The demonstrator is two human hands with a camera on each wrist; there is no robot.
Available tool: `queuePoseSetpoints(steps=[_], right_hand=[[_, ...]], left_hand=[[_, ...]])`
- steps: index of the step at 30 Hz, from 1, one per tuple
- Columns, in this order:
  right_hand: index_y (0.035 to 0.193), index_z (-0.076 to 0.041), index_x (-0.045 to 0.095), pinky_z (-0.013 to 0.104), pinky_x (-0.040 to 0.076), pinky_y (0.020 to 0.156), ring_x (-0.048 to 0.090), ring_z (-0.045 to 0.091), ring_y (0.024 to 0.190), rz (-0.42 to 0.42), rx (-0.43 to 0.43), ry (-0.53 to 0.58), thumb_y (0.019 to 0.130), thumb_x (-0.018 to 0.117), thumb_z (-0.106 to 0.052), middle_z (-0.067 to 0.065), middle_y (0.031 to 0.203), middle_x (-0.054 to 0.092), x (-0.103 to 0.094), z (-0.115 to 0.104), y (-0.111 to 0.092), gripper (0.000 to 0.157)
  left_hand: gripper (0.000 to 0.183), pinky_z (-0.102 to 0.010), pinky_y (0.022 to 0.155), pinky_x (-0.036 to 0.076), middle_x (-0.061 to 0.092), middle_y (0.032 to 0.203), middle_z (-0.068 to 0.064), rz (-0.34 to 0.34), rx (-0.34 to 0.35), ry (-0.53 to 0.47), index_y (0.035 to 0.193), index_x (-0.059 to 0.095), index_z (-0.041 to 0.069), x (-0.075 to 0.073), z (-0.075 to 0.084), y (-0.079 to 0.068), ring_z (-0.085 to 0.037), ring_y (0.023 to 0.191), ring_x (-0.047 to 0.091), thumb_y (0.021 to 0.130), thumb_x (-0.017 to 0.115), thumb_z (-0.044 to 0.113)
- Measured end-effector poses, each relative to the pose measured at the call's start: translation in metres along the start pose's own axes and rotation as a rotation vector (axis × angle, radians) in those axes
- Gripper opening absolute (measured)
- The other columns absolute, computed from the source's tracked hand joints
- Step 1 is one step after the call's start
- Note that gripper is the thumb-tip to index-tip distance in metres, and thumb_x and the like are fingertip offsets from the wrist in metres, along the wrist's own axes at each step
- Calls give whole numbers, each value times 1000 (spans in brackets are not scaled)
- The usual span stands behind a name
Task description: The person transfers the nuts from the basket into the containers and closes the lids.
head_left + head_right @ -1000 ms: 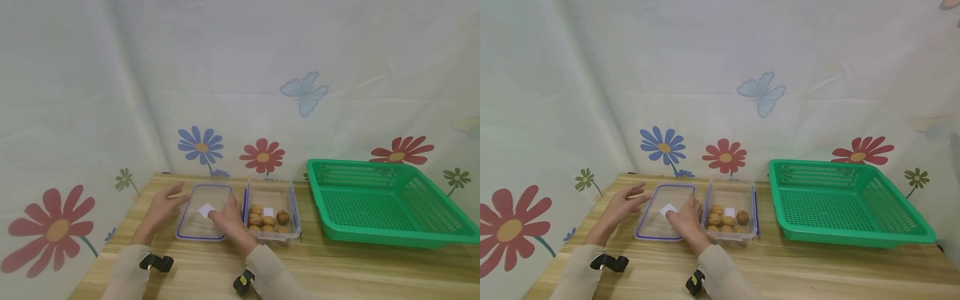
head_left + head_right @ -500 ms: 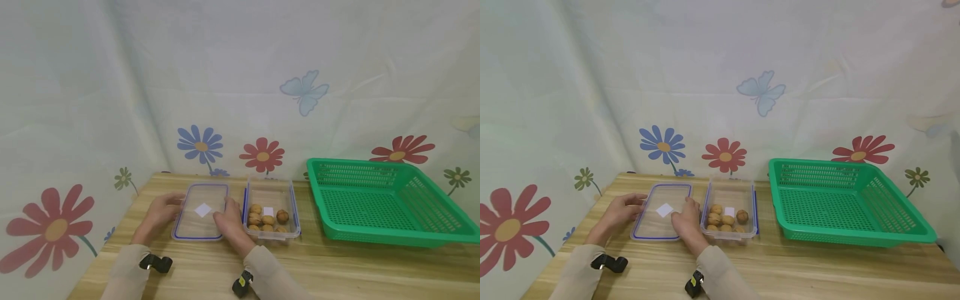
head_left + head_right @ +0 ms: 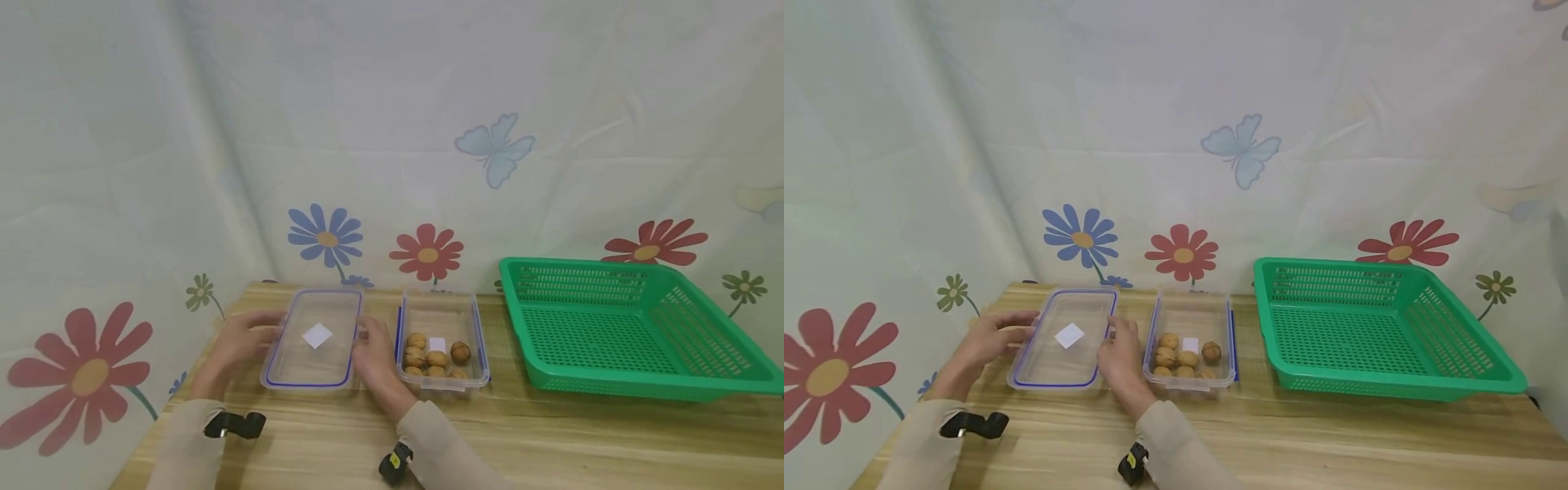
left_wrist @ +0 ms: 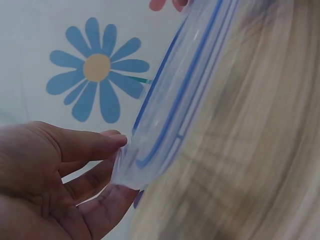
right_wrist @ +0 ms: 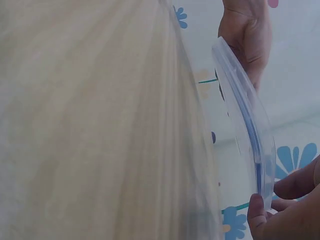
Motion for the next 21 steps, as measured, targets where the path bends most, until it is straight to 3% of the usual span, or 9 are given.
queuePoseSetpoints(steps=[5,12,16,21], right_hand=[[139,3,64,41,61,95,65,33,115,-24,45,40,92,57,12,20,134,60,-4,-7,-1,48],[140,2,65,42,63,88,66,37,117,-31,54,98,93,59,8,23,138,62,-21,-27,0,48],[141,0,66,43,63,91,66,37,118,-23,63,122,93,60,8,23,139,61,-34,-33,0,49],[140,-3,67,38,62,85,65,35,119,-27,89,129,95,61,4,18,139,61,-54,-33,-1,47]], left_hand=[[47,-40,87,65,63,140,-28,-12,44,-16,148,58,-3,-8,7,-1,-35,110,71,103,66,9],[49,-39,84,66,61,143,-28,-24,96,-3,151,57,0,-13,22,-6,-34,109,71,104,67,13],[47,-35,82,66,63,142,-26,-31,121,-17,148,59,-1,-11,35,-9,-31,105,73,105,68,14],[44,-34,80,66,65,138,-26,-32,145,-73,144,62,-4,-3,52,-13,-28,99,75,103,70,11]])
Point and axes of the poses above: each hand's wrist, its own y-axis towards the middle knuckle, its own x-axis out of the palm, z = x × y, the point moved 6 cm from there along y, towards the middle knuckle
